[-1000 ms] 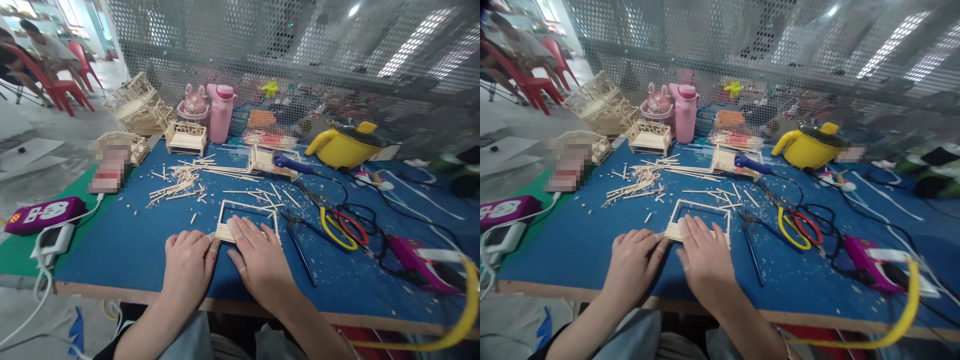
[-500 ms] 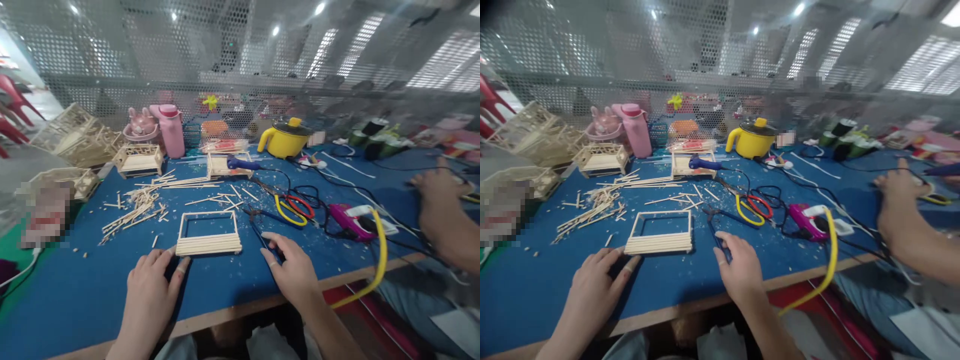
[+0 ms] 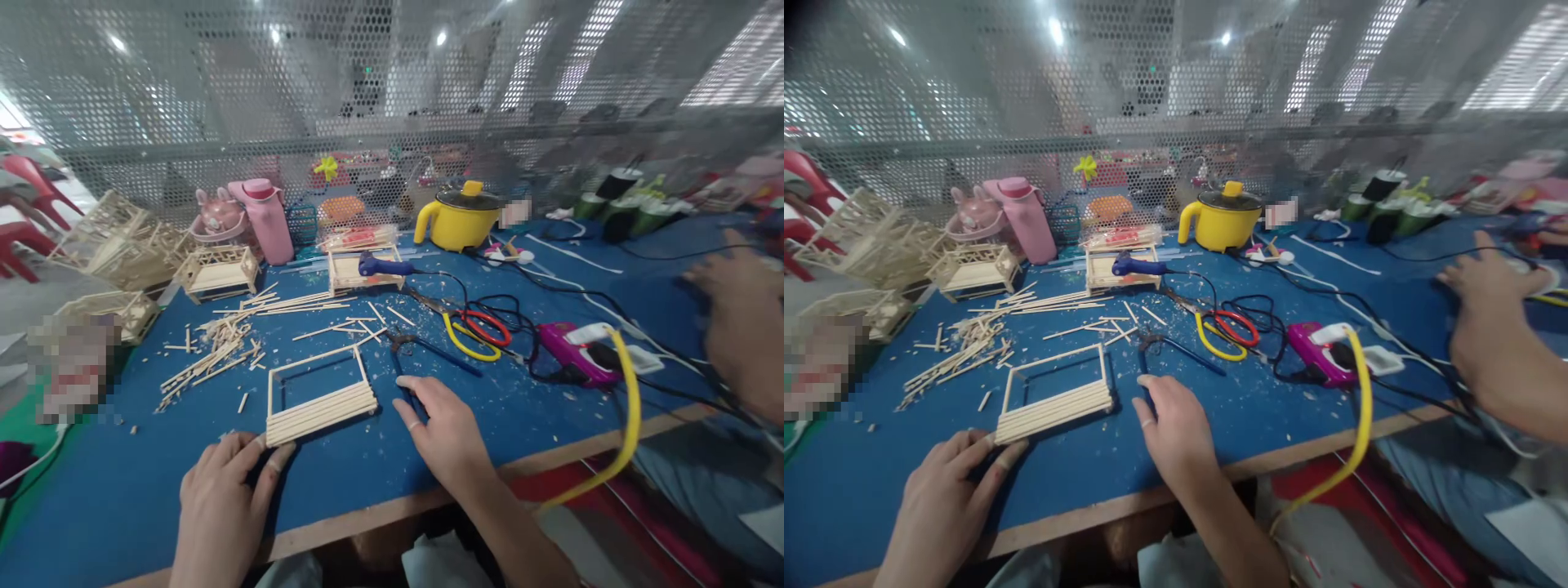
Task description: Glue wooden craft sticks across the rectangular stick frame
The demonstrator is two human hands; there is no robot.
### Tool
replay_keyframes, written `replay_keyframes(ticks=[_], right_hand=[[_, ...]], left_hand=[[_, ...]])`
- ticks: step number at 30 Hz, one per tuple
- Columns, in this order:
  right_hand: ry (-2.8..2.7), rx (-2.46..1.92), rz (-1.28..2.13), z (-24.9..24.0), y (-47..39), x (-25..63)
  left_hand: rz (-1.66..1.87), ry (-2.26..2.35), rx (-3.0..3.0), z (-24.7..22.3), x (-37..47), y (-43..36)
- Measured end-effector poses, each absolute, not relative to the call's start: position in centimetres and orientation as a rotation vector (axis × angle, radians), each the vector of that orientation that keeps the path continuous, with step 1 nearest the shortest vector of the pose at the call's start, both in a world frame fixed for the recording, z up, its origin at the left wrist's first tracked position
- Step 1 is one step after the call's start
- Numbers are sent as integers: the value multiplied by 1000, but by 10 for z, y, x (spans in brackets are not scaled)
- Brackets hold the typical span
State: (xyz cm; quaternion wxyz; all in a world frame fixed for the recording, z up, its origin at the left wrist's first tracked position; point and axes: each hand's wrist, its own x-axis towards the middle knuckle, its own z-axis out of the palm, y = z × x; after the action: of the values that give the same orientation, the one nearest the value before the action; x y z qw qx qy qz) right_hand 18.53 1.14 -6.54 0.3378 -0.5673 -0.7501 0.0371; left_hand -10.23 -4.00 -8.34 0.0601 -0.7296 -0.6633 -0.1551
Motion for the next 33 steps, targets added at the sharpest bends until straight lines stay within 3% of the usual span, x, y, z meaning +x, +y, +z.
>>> replay_keyframes(ticks=[11, 17, 22, 27, 33], right_hand=[[-2077, -1430, 234, -65, 8, 197], [-2145, -1573, 251, -19, 34, 194], [-2368, -1793, 155, 12, 108, 188], [-2548, -1854, 314, 4, 168, 167], [-2647, -1649, 422, -9, 180, 127]], left_hand=[[-562, -2155, -2244, -78, -88, -34], [-650, -2177, -2204, -74, -79, -38], [-705, -2163, -2222, -75, -79, -39], [-738, -2123, -2260, -78, -83, -37], [-744, -2163, -2256, -77, -82, -36]])
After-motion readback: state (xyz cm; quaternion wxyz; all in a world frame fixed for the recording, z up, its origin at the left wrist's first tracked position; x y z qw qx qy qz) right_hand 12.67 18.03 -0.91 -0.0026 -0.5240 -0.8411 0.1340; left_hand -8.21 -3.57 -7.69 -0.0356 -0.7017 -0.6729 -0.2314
